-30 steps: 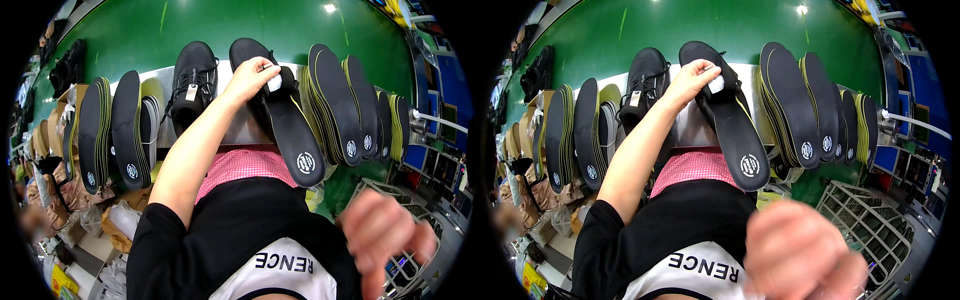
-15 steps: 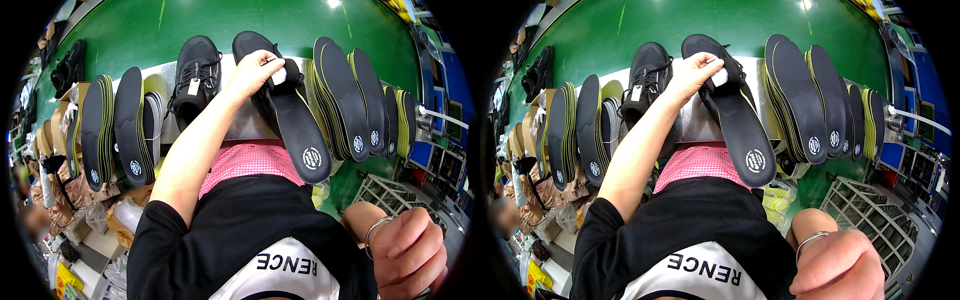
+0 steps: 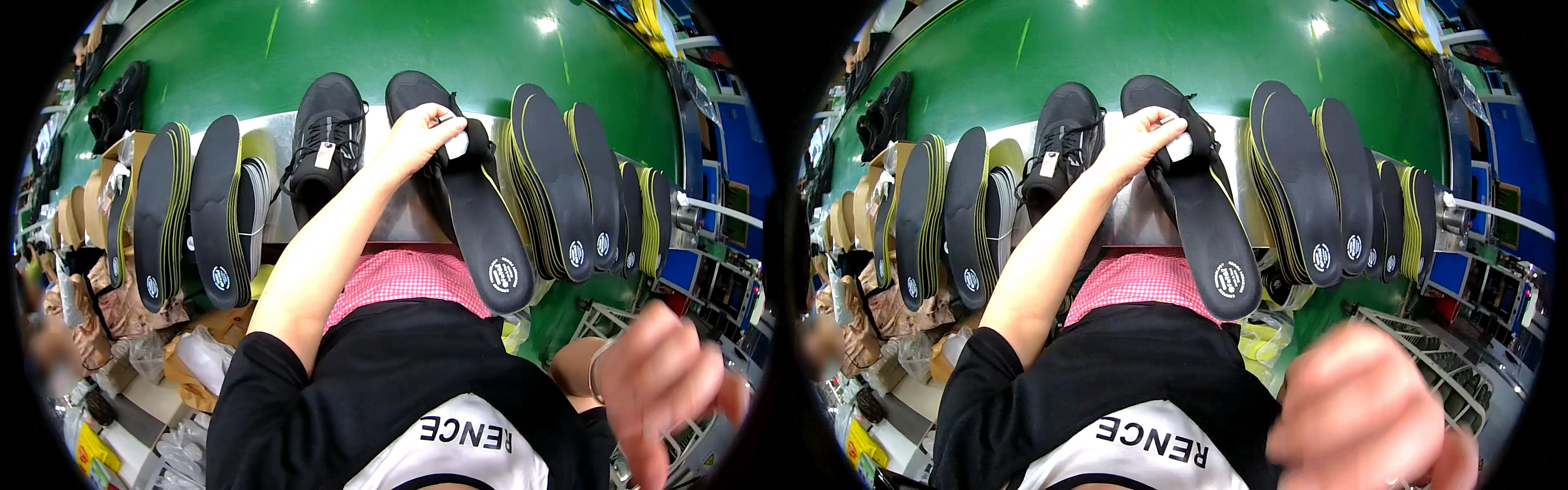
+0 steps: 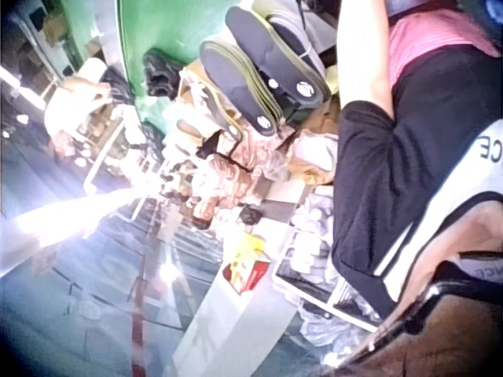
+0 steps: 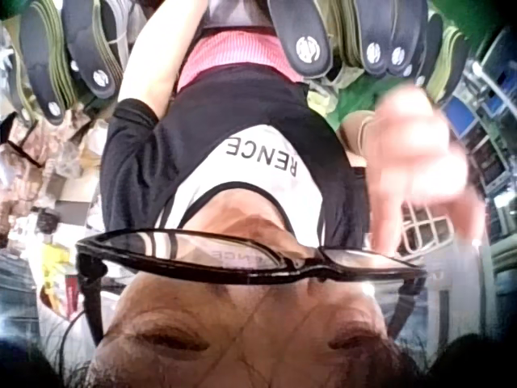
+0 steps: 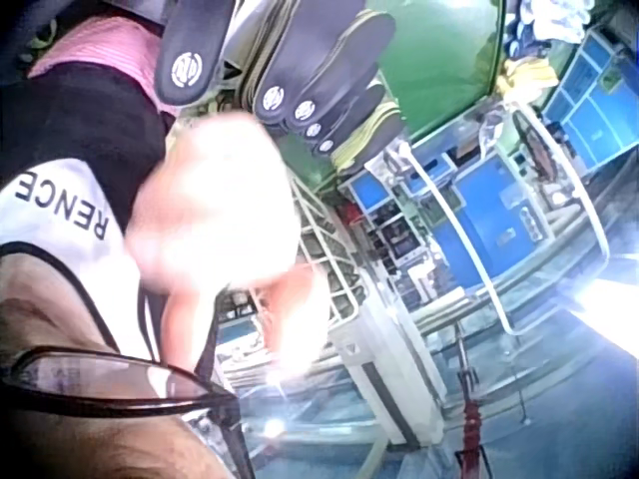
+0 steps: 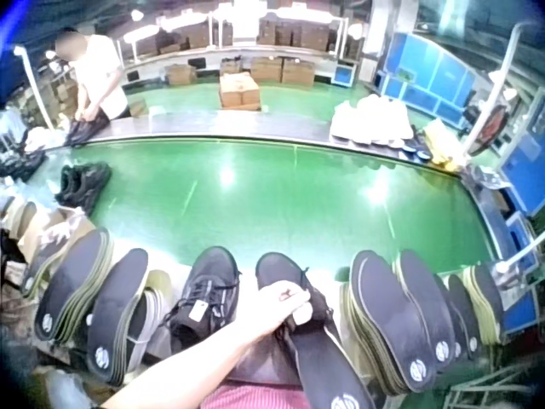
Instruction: The person inserts foam insoles into black athletic shoes by hand, selecting insoles from a bag and sliding them into the shoes on an assembly line.
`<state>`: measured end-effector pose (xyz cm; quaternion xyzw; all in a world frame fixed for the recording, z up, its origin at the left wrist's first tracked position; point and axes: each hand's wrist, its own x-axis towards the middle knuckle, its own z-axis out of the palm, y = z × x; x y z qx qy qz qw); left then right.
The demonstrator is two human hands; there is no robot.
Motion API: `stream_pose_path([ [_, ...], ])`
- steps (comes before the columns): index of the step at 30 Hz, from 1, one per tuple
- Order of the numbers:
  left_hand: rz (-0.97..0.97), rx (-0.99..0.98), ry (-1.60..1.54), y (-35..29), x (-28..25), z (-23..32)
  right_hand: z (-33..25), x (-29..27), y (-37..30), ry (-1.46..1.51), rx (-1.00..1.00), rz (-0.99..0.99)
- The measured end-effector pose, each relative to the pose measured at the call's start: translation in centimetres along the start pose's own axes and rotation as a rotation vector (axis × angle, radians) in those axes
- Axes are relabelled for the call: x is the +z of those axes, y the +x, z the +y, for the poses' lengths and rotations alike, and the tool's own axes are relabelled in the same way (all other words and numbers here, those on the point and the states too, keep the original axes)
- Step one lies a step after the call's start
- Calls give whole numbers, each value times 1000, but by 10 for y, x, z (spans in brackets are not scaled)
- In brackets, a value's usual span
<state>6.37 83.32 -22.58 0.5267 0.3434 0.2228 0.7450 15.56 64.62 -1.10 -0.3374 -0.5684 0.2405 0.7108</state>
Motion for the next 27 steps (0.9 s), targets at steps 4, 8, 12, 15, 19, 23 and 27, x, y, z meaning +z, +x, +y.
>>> stream_pose_path([
  [4, 18, 16, 35, -3, -9, -5, 53, -8, -7, -726, 723, -244],
  [8, 25, 50, 80, 4, -6, -11, 100, -14, -66, -1335, 778, -701],
  [12, 67, 65, 145, 3, -5, -9, 105, 10, -65, -1623, 911, -974],
  [15, 86, 56, 152, 2, -5, -9, 98, 8, -42, -1527, 1210, -1125],
  [19, 86, 66, 122, 4, -7, -19, 100, -7, -34, -1394, 1152, -1121],
  [23, 102, 67, 58, 5, -6, -20, 121, -8, -49, -1491, 815, -959],
  [27, 76, 55, 41, 9, -2, -21, 172, 4, -60, -1615, 706, -951],
])
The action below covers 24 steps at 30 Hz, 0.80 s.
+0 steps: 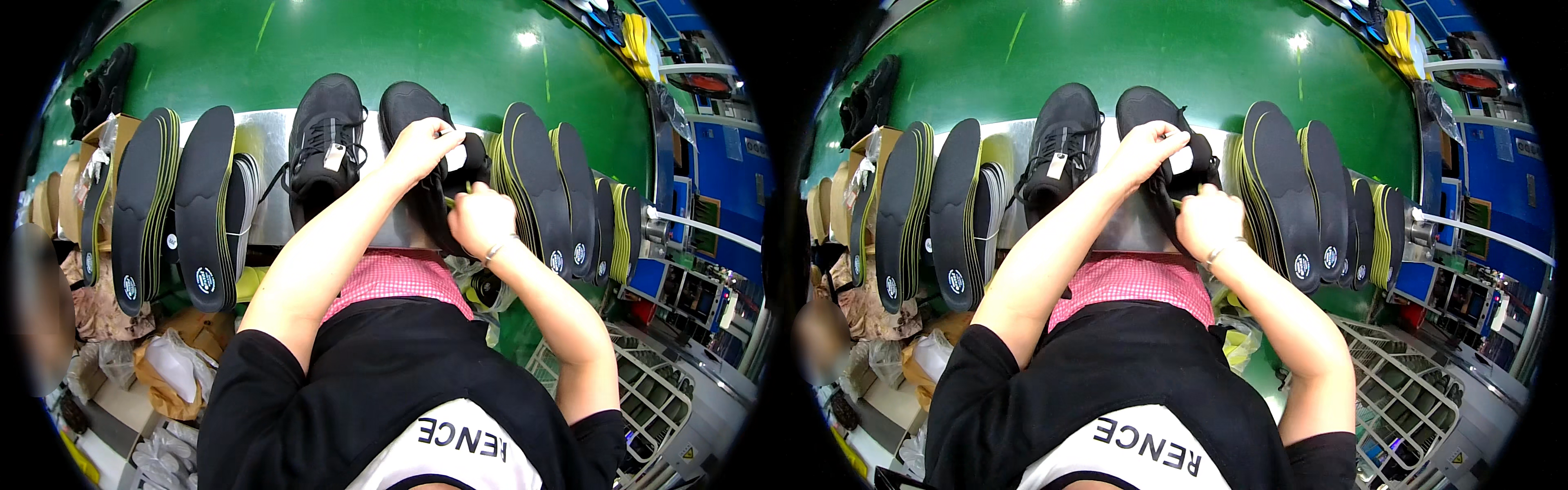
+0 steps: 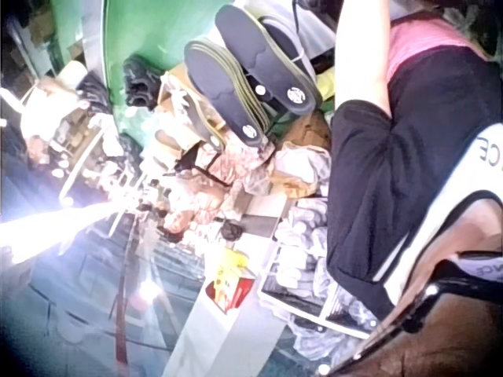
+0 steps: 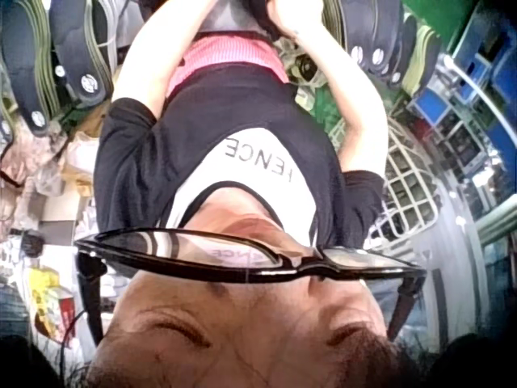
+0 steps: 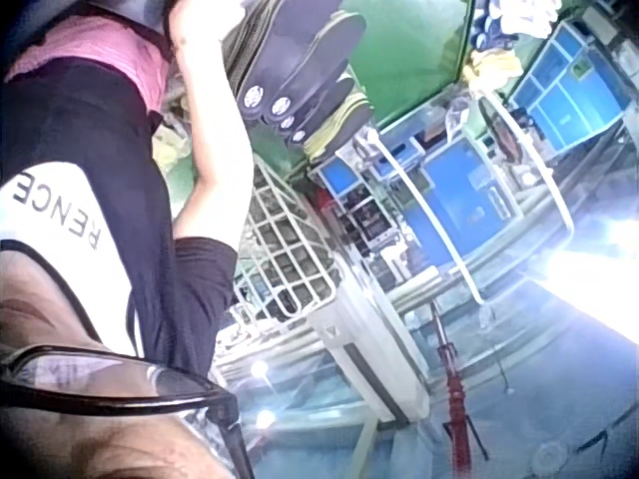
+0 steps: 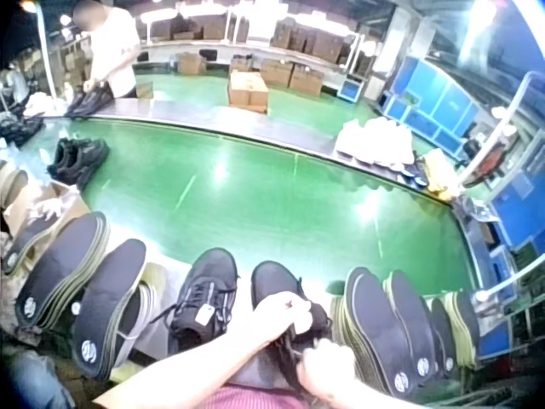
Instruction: The person inserts foam insoles into black athletic shoes by hand, selecting insoles from a bag and sliding them into the shoes on an assembly line.
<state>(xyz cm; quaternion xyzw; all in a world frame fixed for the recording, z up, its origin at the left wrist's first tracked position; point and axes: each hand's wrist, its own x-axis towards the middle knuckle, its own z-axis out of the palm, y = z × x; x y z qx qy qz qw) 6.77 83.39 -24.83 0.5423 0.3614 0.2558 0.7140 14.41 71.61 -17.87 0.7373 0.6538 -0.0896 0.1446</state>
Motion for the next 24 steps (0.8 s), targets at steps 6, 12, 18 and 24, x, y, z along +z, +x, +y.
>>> stream_pose_path([
  [6, 14, -24, 24, -1, -6, -4, -13, -1, 2, -262, -143, -155],
  [12, 86, -3, 126, -6, -9, -2, 18, -55, 13, 133, -52, -386],
  [18, 95, 45, 93, -1, 0, -15, 8, -3, -14, -7, -145, 57],
  [24, 168, -24, 195, 2, 2, -14, 38, -78, -22, 374, -86, -482],
])
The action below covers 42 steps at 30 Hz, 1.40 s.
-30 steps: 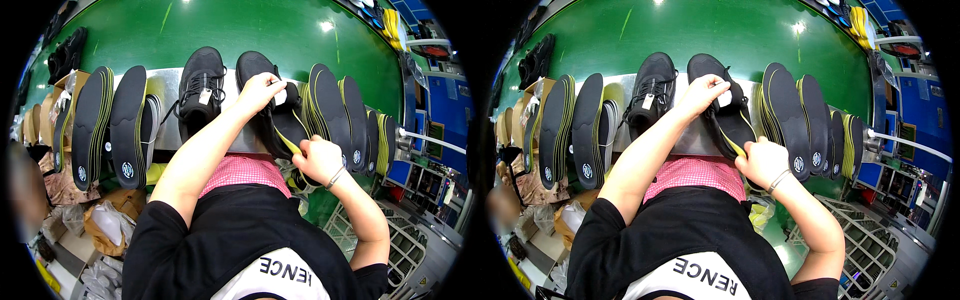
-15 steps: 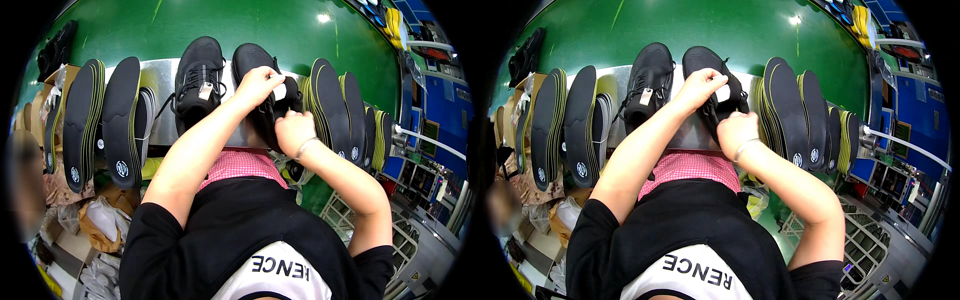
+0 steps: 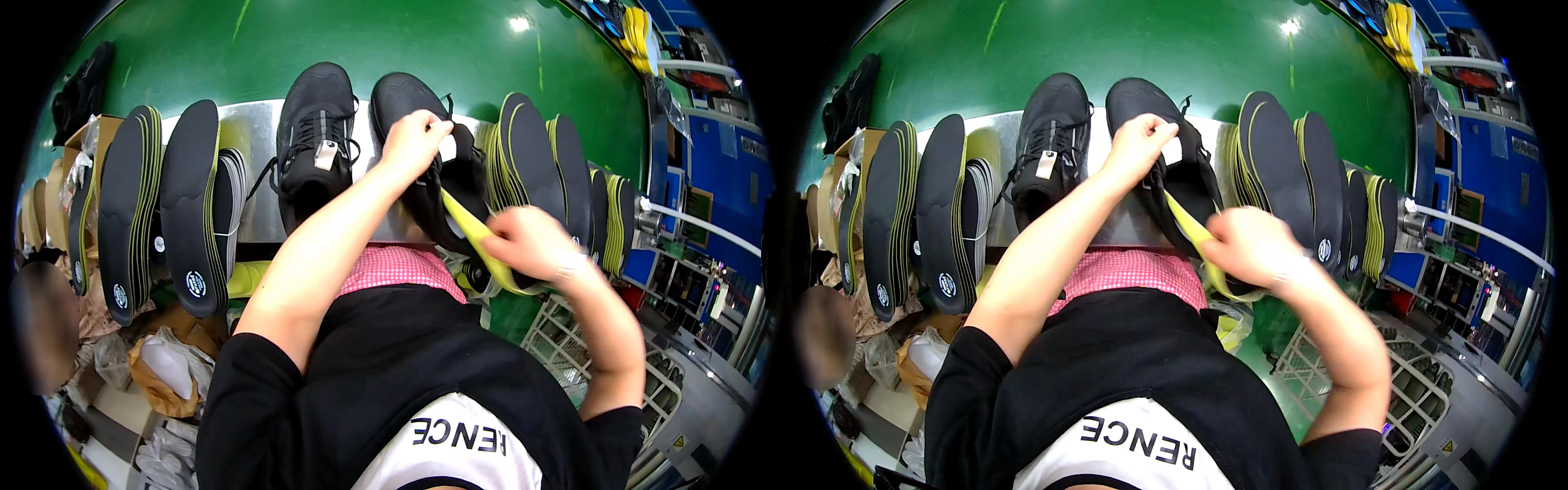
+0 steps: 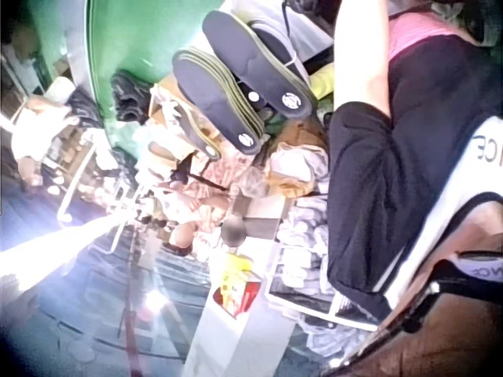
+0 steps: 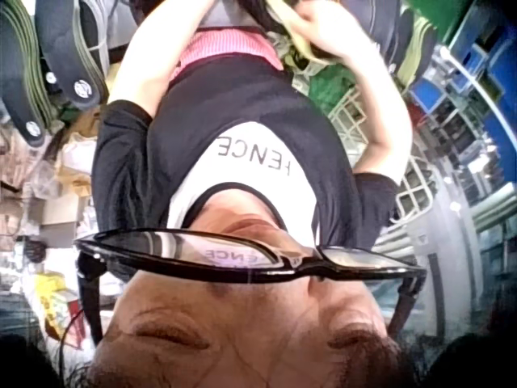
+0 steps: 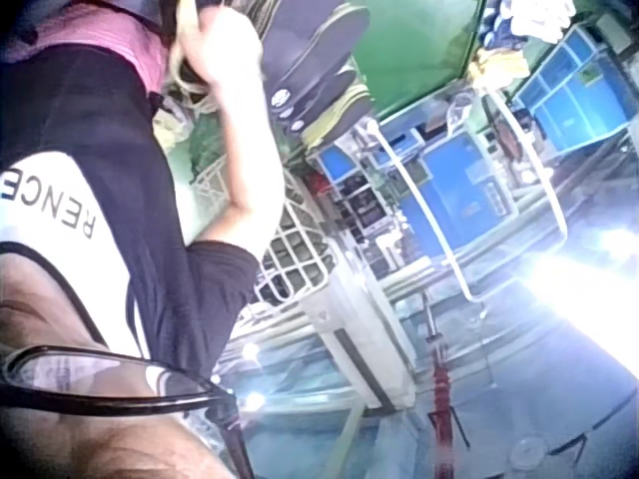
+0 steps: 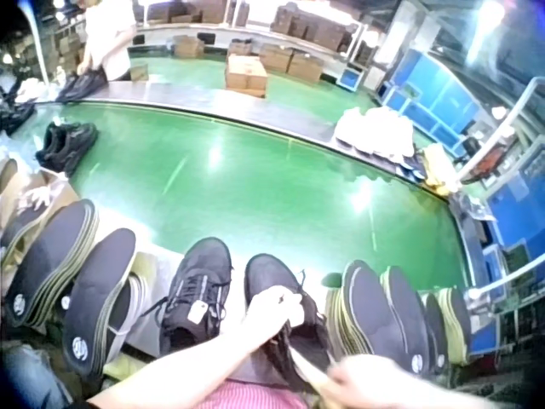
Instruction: The person inserts foam insoles into black athletic shoes by hand, selecting insoles from a bag and sliding them into the shoes on an assembly line.
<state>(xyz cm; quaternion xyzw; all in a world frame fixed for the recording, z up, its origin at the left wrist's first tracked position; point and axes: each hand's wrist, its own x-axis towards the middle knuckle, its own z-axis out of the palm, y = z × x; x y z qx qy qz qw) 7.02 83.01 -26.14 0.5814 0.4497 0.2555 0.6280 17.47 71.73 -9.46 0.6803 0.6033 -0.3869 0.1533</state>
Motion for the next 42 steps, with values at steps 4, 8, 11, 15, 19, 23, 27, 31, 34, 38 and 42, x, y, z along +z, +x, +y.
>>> stream_pose_path([
  [4, -3, -125, -380, 12, -25, -2, 50, -65, -113, 772, -325, -13],
  [8, -200, -372, -691, 15, -41, 29, 76, -31, -181, 1064, 218, 724],
  [11, -345, -366, -840, 14, -57, 31, 139, 17, -140, 497, 473, 650],
  [15, -316, -414, -878, 10, -61, 44, 140, 61, -105, -287, 539, 500],
  [19, -318, -365, -781, 7, -59, 47, 84, 39, -92, 158, 83, 943],
  [23, -263, -282, -457, -3, -39, 51, 15, 34, -44, 281, -482, 492],
  [27, -205, -95, -94, -14, -4, 37, -2, 67, 79, -182, -132, 111],
  [31, -239, -138, -184, -16, -3, 25, -2, 73, 141, -49, 88, -86],
  [34, -95, -51, 74, -31, 0, 31, 12, 90, 171, -66, 145, -16],
  [38, -74, 66, -103, -63, -10, 39, 18, 102, 184, -123, 126, 51],
  [42, 72, 567, 466, -69, -8, 21, 17, 102, 182, -215, 44, 122],
])
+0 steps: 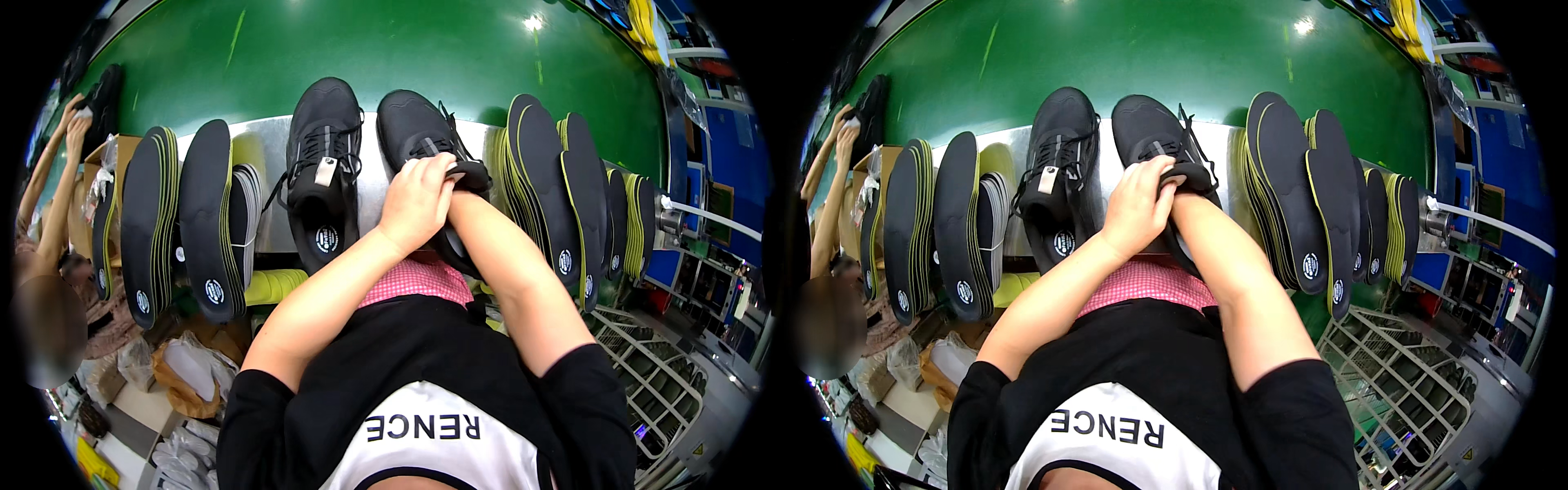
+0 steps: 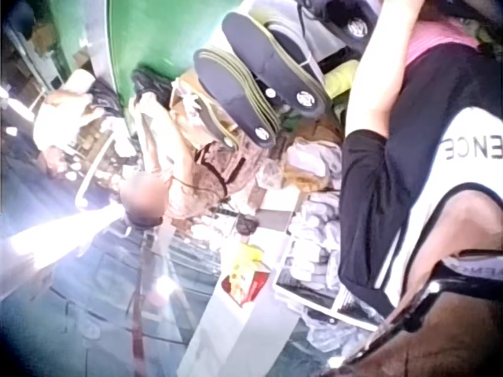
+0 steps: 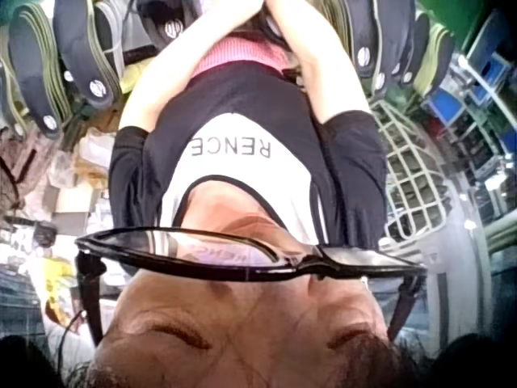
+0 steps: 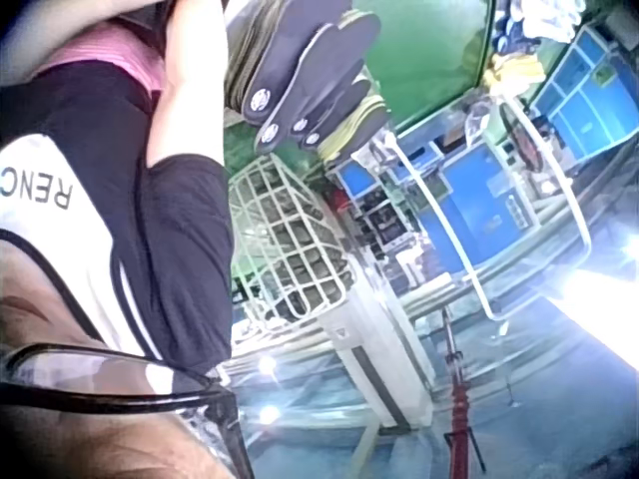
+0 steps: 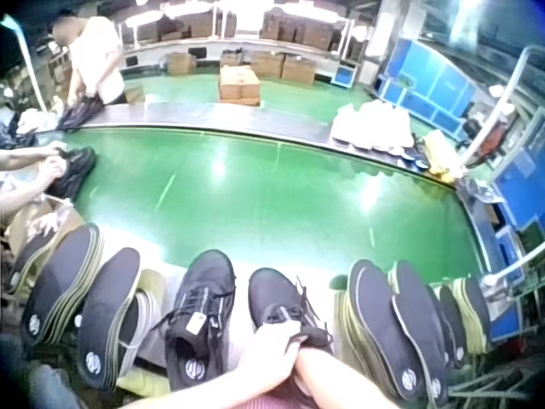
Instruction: The person inserts foam insoles into black athletic shoes by hand, selecting insoles from a bag and sliding them into the shoes on an assembly line.
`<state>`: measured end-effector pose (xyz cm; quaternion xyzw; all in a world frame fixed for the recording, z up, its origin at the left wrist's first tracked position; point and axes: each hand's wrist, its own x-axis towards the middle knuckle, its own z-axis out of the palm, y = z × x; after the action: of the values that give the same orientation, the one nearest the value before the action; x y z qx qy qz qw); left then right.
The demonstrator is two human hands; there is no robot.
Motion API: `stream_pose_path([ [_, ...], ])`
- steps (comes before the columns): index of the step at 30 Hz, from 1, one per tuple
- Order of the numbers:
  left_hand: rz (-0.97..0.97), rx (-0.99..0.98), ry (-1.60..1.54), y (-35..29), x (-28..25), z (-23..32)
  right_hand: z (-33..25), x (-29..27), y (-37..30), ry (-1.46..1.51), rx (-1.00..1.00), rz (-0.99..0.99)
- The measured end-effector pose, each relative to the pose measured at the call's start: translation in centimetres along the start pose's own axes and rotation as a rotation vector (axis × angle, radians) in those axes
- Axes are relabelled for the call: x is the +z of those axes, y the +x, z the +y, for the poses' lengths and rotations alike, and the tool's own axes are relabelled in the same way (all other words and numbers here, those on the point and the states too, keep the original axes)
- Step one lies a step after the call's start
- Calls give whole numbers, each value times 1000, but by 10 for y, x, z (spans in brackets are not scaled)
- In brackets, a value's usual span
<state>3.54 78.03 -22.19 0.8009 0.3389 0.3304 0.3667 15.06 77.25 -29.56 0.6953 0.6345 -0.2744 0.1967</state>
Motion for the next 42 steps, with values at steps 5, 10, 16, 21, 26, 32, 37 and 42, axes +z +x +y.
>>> stream_pose_path([
  [5, -6, 5, 55, 4, 10, -3, 1, 3, -47, -274, -358, 105],
  [10, -97, -85, 29, 9, 14, -3, 30, -47, -119, -131, -726, 133],
  [16, 195, 32, -385, 2, -50, 42, 16, -94, -173, 1493, -297, 601],
  [21, 43, -264, -688, -16, -110, 50, -47, -110, -156, 988, -547, 659],
  [26, 896, 107, 400, -41, -251, 3, -54, -118, -158, 1107, -566, 566],
  [32, 1097, -780, 876, -111, -416, -140, 3, -101, -150, 726, -410, 761],
  [37, 1091, -315, 435, -55, -328, -84, 83, -64, -177, 140, 111, 814],
  [42, 594, -294, -193, -22, -204, -18, 133, -12, -185, 244, 441, 440],
])
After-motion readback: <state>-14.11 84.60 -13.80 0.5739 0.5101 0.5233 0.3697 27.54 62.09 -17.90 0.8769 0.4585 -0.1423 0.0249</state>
